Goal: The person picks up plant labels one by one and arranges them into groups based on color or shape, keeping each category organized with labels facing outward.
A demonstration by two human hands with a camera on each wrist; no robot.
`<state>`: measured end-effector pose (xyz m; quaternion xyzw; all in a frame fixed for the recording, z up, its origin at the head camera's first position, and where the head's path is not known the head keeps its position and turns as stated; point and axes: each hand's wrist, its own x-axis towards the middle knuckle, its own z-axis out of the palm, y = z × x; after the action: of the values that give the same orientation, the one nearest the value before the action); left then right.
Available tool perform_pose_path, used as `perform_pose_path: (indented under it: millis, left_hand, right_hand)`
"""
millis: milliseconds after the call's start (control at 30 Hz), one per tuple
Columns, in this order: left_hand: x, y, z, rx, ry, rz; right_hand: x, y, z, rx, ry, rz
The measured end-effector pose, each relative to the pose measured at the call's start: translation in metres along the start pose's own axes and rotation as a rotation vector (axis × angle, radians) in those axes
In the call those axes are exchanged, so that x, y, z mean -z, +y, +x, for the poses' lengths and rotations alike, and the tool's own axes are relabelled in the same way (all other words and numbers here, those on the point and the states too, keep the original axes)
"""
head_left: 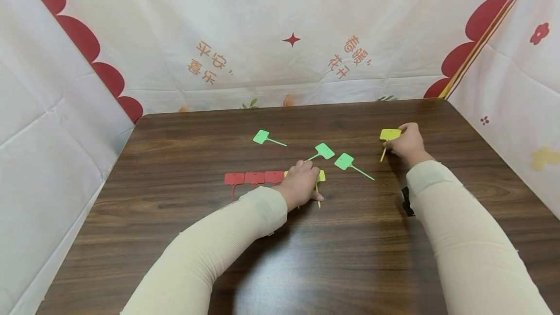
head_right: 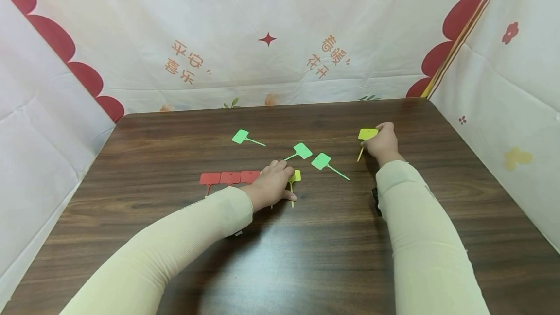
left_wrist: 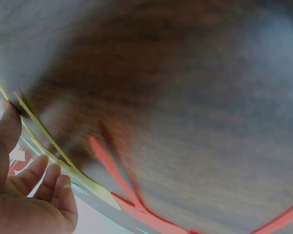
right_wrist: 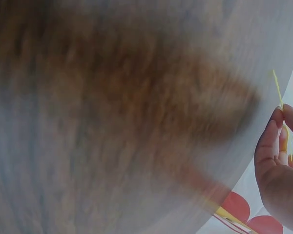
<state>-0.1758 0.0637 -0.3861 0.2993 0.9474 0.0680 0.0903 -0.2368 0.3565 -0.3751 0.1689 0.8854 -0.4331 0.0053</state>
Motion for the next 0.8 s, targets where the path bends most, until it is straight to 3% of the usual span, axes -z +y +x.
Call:
perform_pose_path:
  millis: [400, 800]
  left_hand:
    - [-0.002, 0.000, 0.001, -0.013, 0.009, 0.012]
    - [0.000, 0.000, 0.000, -0.006, 0.005, 0.010]
  right_hand:
    - [0.008, 0.002, -0.003, 0.014, 0.015, 0.008]
    - [0.008, -0.005, -0.003, 0.082, -0.042, 0.022]
